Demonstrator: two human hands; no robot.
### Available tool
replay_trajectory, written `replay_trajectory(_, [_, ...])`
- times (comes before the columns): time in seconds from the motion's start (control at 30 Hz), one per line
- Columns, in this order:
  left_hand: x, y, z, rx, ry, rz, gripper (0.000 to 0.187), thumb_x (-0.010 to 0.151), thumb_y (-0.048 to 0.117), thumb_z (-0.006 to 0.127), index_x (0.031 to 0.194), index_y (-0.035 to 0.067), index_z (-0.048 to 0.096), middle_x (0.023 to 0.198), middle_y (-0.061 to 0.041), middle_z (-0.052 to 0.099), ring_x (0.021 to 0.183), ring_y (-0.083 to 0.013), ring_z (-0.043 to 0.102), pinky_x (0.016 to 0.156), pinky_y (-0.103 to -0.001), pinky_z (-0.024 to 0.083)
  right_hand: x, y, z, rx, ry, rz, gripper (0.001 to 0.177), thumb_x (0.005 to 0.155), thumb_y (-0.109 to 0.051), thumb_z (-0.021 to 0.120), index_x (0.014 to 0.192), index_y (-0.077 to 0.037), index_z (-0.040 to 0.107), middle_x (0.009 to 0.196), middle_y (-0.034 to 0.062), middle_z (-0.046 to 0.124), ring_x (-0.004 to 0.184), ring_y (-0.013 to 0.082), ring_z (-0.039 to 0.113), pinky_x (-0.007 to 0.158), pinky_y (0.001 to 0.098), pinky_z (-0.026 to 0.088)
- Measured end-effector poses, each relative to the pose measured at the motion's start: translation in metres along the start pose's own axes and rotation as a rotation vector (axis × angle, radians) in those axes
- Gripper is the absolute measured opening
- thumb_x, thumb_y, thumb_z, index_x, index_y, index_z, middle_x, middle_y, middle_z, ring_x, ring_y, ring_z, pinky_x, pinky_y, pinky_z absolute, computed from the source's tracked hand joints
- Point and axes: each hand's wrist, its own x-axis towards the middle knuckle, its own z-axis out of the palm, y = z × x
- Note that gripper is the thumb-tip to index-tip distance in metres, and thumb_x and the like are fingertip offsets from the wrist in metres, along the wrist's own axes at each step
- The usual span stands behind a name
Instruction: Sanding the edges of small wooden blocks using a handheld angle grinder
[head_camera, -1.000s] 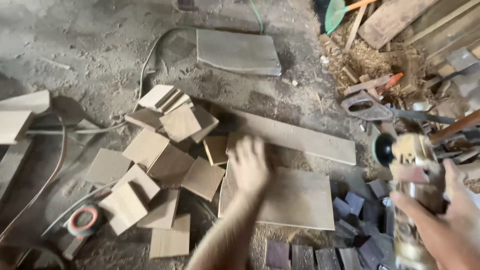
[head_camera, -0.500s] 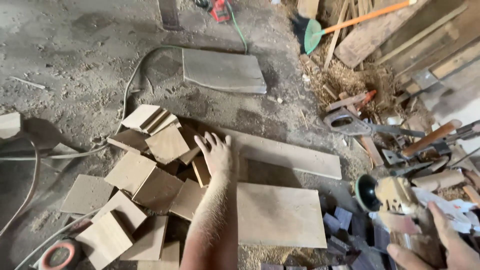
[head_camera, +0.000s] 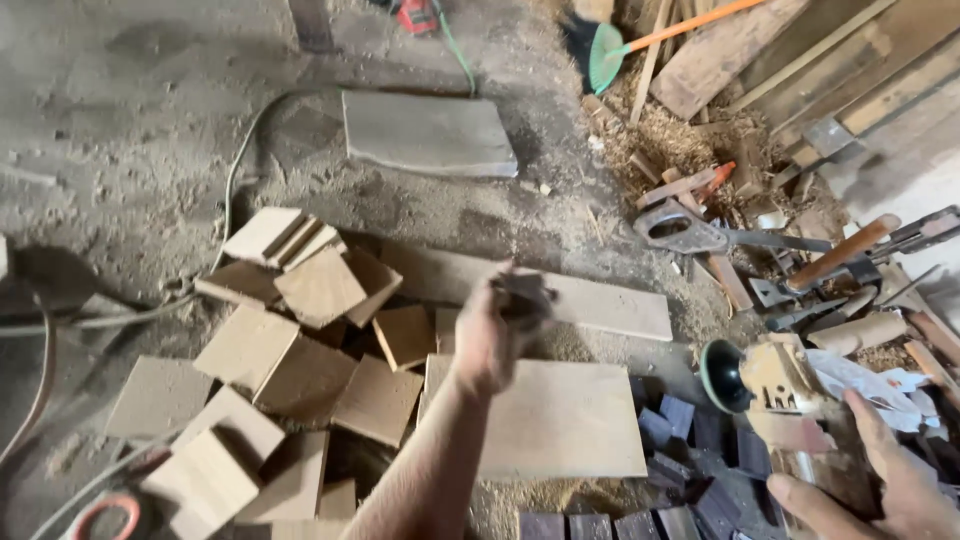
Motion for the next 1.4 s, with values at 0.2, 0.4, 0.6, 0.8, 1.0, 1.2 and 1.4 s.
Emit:
replay_trajectory(0.2, [-0.063, -0.030, 0.005, -0.299, -0.112, -0.172, 0.048, 0.102, 0.028, 0.058, 0.145, 0.008, 0.052, 0.133, -0.034, 0.057, 0.101, -0.0349, 0.068, 0.079, -0.040, 0.066, 0.001, -0.017, -0.003, 0.009, -0.079, 0.056, 0.110, 0.059, 0.008, 0.082, 0.158, 0.012, 0.033, 0.116, 0.0316, 0.074, 0.101, 0.0358, 0.076, 0.088, 0.0458, 0.058])
replay_trajectory(0.4, [-0.081, -0.067, -0.014, -0.352, -0.301, -0.193, 0.064, 0.092, -0.021, 0.045, 0.149, 0.009, 0.047, 0.145, -0.033, 0.043, 0.120, -0.0414, 0.062, 0.103, -0.039, 0.059, -0.015, -0.032, 0.005, -0.027, -0.042, 0.109, 0.106, 0.062, 0.008, 0.084, 0.159, 0.000, 0.043, 0.120, 0.0219, 0.073, 0.093, 0.0319, 0.073, 0.084, 0.0407, 0.052])
replay_trajectory(0.6, [-0.094, -0.096, -0.008, 1.070, 0.078, 0.082, 0.048, 0.094, 0.001, 0.063, 0.141, 0.005, 0.055, 0.138, -0.012, 0.067, 0.127, -0.0237, 0.069, 0.114, -0.028, 0.055, -0.015, -0.043, 0.006, 0.111, -0.185, 0.260, 0.105, 0.070, -0.001, 0.079, 0.163, -0.004, 0.029, 0.134, 0.0206, 0.068, 0.115, 0.0266, 0.070, 0.098, 0.0401, 0.051])
replay_trajectory(0.8, [-0.093, -0.158, -0.039, 1.677, 0.137, 0.562, 0.069, 0.086, 0.020, 0.084, 0.142, 0.001, 0.047, 0.142, -0.026, 0.047, 0.121, -0.0401, 0.057, 0.104, -0.055, 0.050, -0.020, -0.091, 0.011, 0.070, -0.348, 0.454, 0.108, 0.080, -0.010, 0.076, 0.169, -0.023, 0.016, 0.132, 0.0268, 0.070, 0.083, 0.0391, 0.086, 0.067, 0.0485, 0.069])
replay_trajectory(1.0, [-0.131, -0.165, -0.069, 2.005, 0.020, 0.718, 0.070, 0.098, 0.047, 0.066, 0.146, -0.001, 0.048, 0.145, -0.029, 0.045, 0.127, -0.0429, 0.047, 0.102, -0.060, 0.037, -0.018, -0.082, 0.038, -0.081, -0.400, 0.492, 0.110, 0.078, -0.031, 0.076, 0.167, -0.037, 0.011, 0.144, 0.0112, 0.063, 0.097, 0.0307, 0.082, 0.073, 0.0442, 0.067])
replay_trajectory(1.2, [-0.153, -0.158, -0.060, 2.230, -0.131, 0.584, 0.076, 0.101, 0.054, 0.054, 0.153, 0.000, 0.041, 0.151, -0.027, 0.044, 0.124, -0.0411, 0.047, 0.097, -0.063, 0.036, -0.024, -0.061, 0.065, 0.054, -0.319, 0.369, 0.116, 0.077, -0.017, 0.082, 0.169, -0.029, 0.013, 0.109, 0.0143, 0.077, 0.065, 0.0229, 0.074, 0.048, 0.0297, 0.056])
replay_trajectory(1.4, [-0.150, -0.164, -0.066, 2.257, -0.122, 0.655, 0.089, 0.095, 0.056, 0.063, 0.157, 0.001, 0.032, 0.158, -0.026, 0.033, 0.133, -0.0406, 0.038, 0.100, -0.058, 0.034, -0.029, -0.021, 0.099, 0.116, -0.134, 0.167, 0.111, 0.066, -0.010, 0.085, 0.164, -0.018, 0.033, 0.121, 0.0147, 0.074, 0.081, 0.0237, 0.075, 0.060, 0.0306, 0.060])
